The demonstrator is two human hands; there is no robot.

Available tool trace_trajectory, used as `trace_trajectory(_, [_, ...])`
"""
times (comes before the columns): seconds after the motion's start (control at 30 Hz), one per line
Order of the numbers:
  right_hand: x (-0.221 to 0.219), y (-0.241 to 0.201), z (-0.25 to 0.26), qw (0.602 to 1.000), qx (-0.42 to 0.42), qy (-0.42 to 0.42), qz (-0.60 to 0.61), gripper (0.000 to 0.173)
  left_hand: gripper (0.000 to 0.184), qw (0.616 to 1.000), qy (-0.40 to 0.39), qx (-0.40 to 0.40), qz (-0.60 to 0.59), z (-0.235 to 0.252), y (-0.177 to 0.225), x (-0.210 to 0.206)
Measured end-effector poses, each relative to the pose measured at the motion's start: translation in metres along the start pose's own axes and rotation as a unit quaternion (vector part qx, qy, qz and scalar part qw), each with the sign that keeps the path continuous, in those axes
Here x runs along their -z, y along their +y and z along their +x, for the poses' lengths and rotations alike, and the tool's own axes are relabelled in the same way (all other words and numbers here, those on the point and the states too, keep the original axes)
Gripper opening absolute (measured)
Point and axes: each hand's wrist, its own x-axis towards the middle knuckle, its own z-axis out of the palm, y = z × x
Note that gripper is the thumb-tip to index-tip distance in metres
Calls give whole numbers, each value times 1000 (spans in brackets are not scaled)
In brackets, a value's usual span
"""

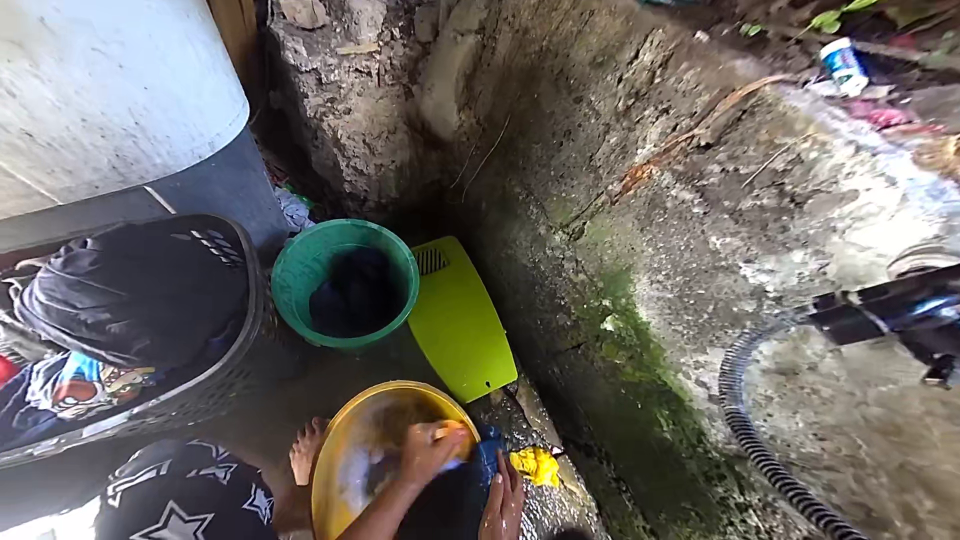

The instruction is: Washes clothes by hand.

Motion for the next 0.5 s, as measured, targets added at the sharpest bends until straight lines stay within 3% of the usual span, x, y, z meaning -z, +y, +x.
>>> trace_trajectory(0.07, [0,0,1,1000,6,6,-2,55,38,992,9,-64,-110,-9,26,-23])
trace_trajectory(0.13, [1,0,-1,1000,-4,-3,-2,56,44,996,-91,22,14,-22,-11,-26])
trace_trajectory(0.17, [1,-1,1,1000,-11,-12,-3,57,49,968,-168,109,149,-22,-34,-14])
trace_trajectory(0.23, [3,-2,3,999,-23,-27,-7,58,53,870,-251,248,343,-16,-63,6])
trace_trajectory(0.3, [4,-1,2,999,-30,-28,-11,57,57,822,-235,308,416,-10,-67,22])
trace_trajectory(0.4, [1,-1,1,999,-33,-23,-15,57,56,850,-164,327,379,-1,-56,38])
trace_trajectory(0.5, [3,-5,4,997,2,-9,-71,55,60,862,-210,337,316,-17,-55,27])
